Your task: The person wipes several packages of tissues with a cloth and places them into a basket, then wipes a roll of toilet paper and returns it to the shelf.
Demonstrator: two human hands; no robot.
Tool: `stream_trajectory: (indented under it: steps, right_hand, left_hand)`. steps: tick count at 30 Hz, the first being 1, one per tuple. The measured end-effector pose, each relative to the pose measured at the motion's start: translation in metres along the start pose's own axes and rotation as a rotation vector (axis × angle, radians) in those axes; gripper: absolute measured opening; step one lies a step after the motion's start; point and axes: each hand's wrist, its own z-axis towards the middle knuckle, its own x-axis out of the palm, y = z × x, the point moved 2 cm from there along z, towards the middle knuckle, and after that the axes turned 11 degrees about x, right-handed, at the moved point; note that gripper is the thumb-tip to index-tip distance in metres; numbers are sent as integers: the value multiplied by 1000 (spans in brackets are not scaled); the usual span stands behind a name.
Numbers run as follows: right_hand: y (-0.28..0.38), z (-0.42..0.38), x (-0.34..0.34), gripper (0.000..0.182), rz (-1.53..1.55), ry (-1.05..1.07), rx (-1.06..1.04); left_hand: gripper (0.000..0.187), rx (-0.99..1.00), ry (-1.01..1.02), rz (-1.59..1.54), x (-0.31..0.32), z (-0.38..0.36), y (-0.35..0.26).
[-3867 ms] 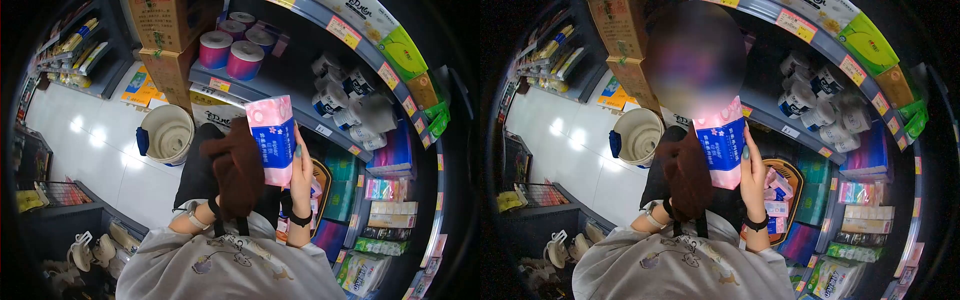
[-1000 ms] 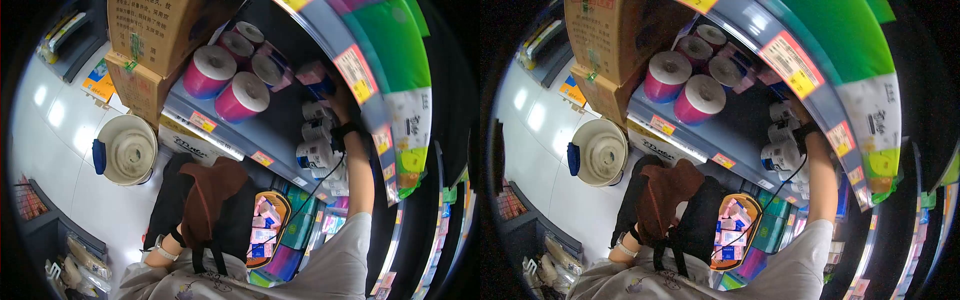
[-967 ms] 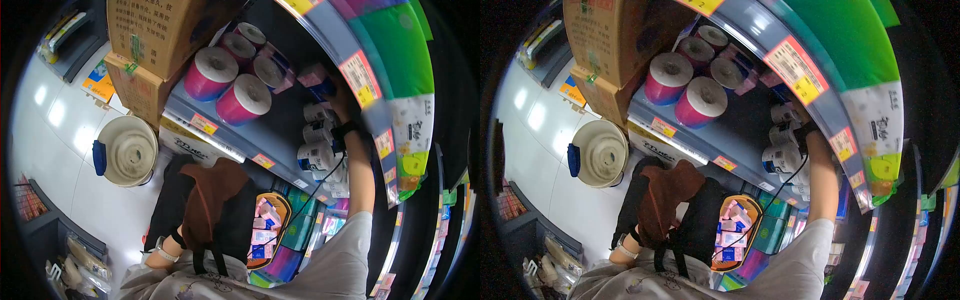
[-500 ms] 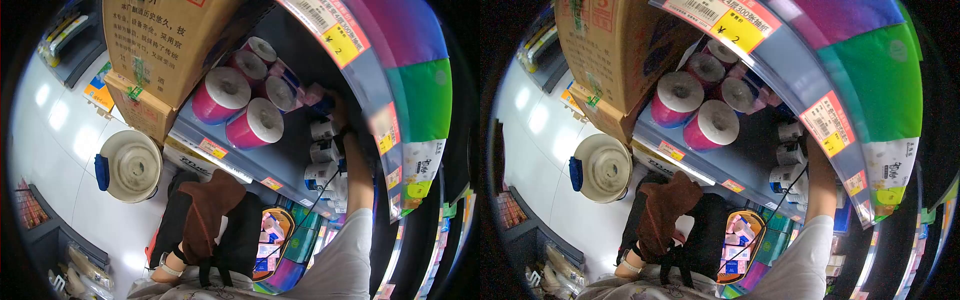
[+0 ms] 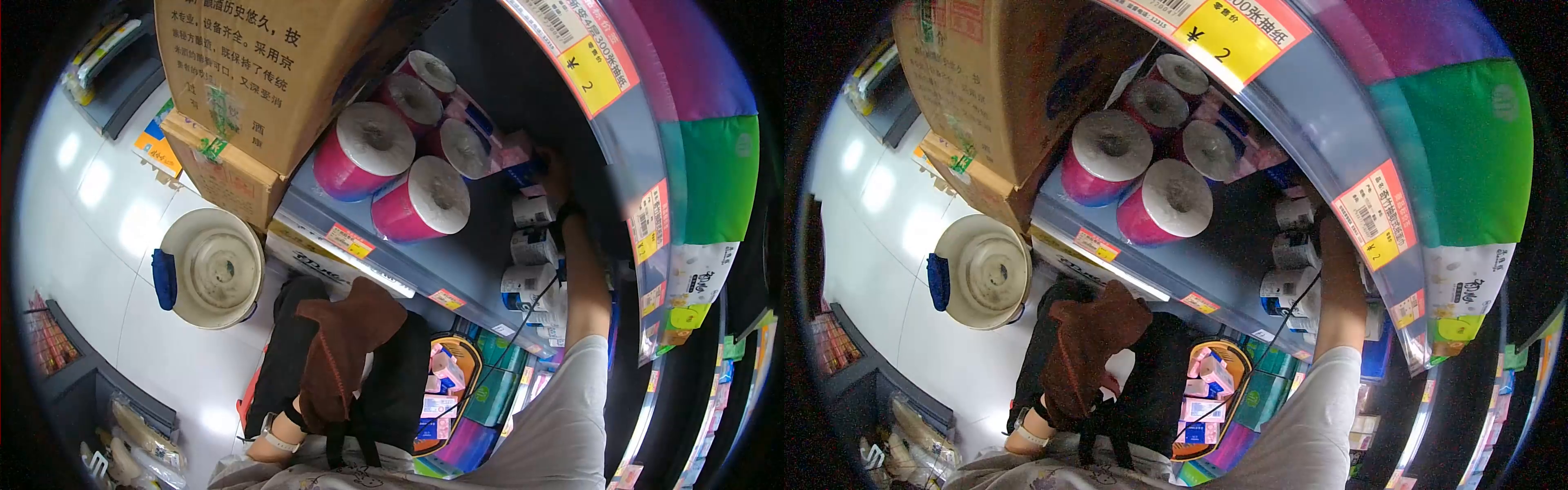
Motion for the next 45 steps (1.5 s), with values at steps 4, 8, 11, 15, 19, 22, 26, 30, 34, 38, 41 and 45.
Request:
stream_trajectory:
  steps: [4, 8, 11, 15, 19, 22, 26, 30, 34, 38, 41, 45]
  right_hand:
    - [29, -18, 8, 53, -173, -157, 42]
    - [-41, 4, 38, 47, -185, -118, -51]
    - [35, -25, 23, 38, -332, -206, 13]
    - [8, -15, 31, 28, -508, -157, -74]
    - [-35, -24, 23, 25, 83, 39, 117]
    - [62, -97, -16, 26, 98, 130, 285]
    - [95, -213, -37, 25, 371, 333, 226]
    - [95, -350, -30, 32, 392, 462, 488]
    - [-7, -491, 56, 40, 702, 377, 772]
    - [-41, -590, 119, 68, 647, 232, 1271]
    - [-93, -657, 217, 70, 722, 337, 1639]
    - [-101, -685, 315, 65, 1084, -121, 1815]
  left_hand:
    - [26, 8, -3, -1, 1, 2, 0]
    - [25, 10, -1, 3, 3, 1, -1]
    - [25, 10, 11, 23, 5, -3, -1]
    - [24, -6, 25, 42, 5, -15, -2]
    - [23, -11, 36, 74, 8, -26, -7]
    - [23, 13, 28, 92, 14, -29, -8]
    - [22, 41, 11, 114, 22, -38, -12]
    - [22, 74, -73, 151, 22, -48, -19]
    - [22, 89, -107, 201, 24, -53, -27]
    - [21, 63, -79, 259, 33, -61, -29]
    - [21, 38, -50, 298, 40, -62, -30]
    - [20, 8, -22, 336, 50, -63, -31]
